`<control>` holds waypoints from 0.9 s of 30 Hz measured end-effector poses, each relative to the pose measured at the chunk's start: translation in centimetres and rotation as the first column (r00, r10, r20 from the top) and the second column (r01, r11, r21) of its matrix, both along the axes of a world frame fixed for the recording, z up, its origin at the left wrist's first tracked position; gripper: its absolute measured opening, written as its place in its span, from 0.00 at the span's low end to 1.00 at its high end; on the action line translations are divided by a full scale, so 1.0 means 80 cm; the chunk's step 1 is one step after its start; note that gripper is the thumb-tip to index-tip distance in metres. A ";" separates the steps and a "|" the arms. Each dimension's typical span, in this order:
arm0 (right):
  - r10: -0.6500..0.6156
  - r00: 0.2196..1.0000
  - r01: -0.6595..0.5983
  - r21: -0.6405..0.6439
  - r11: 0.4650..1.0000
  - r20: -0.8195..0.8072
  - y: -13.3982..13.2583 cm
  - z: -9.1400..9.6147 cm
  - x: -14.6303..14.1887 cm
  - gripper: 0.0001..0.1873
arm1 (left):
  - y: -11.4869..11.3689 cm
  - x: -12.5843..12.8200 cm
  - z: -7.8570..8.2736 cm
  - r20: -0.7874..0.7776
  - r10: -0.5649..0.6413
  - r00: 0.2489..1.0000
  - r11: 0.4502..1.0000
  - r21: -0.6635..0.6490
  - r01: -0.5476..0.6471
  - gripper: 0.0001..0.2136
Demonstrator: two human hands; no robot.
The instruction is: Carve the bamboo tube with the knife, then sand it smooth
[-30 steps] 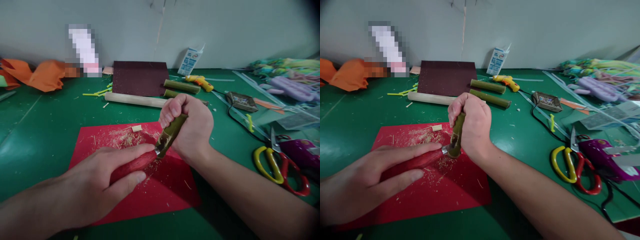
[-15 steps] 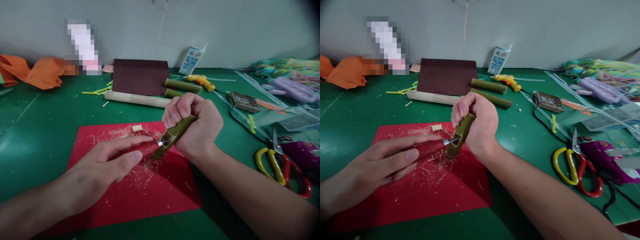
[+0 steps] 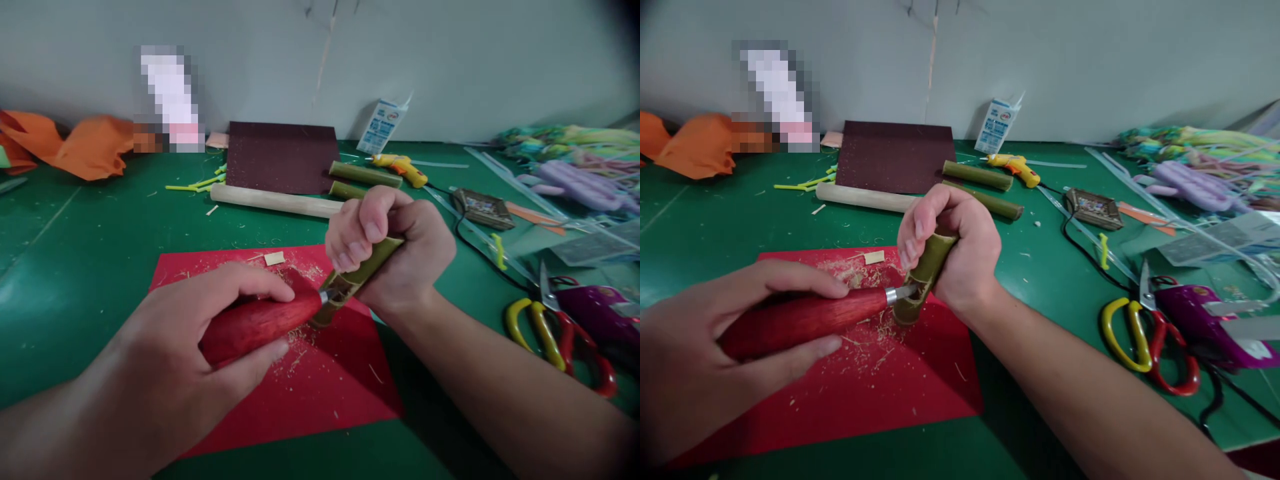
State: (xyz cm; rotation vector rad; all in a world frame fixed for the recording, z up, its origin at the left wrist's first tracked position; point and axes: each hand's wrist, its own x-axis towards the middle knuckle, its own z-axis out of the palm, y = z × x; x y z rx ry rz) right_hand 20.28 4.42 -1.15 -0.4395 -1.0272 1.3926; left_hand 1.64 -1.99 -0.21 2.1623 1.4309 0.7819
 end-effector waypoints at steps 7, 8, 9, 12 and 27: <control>0.090 0.996 -0.090 -0.032 0.995 -0.002 -0.005 0.007 -0.001 0.11 | -0.005 0.000 0.005 0.103 0.105 0.989 0.994 -0.029 -0.102 0.13; 0.108 0.994 -0.108 -0.037 0.993 0.002 -0.006 0.008 -0.001 0.11 | -0.005 0.000 0.007 0.127 0.106 0.986 0.994 -0.050 -0.100 0.13; 0.128 0.992 -0.127 -0.044 0.991 0.006 -0.006 0.008 0.000 0.12 | -0.006 -0.001 0.008 0.150 0.095 0.984 0.994 -0.064 -0.086 0.12; 0.205 0.979 -0.205 -0.050 0.978 -0.002 -0.006 0.007 0.001 0.13 | -0.007 -0.001 0.011 0.207 0.026 0.978 0.997 -0.071 -0.012 0.11; 0.302 0.942 -0.309 -0.024 0.951 -0.143 0.002 -0.002 0.002 0.14 | -0.010 0.000 -0.004 0.307 0.050 0.951 0.989 -0.151 -0.003 0.13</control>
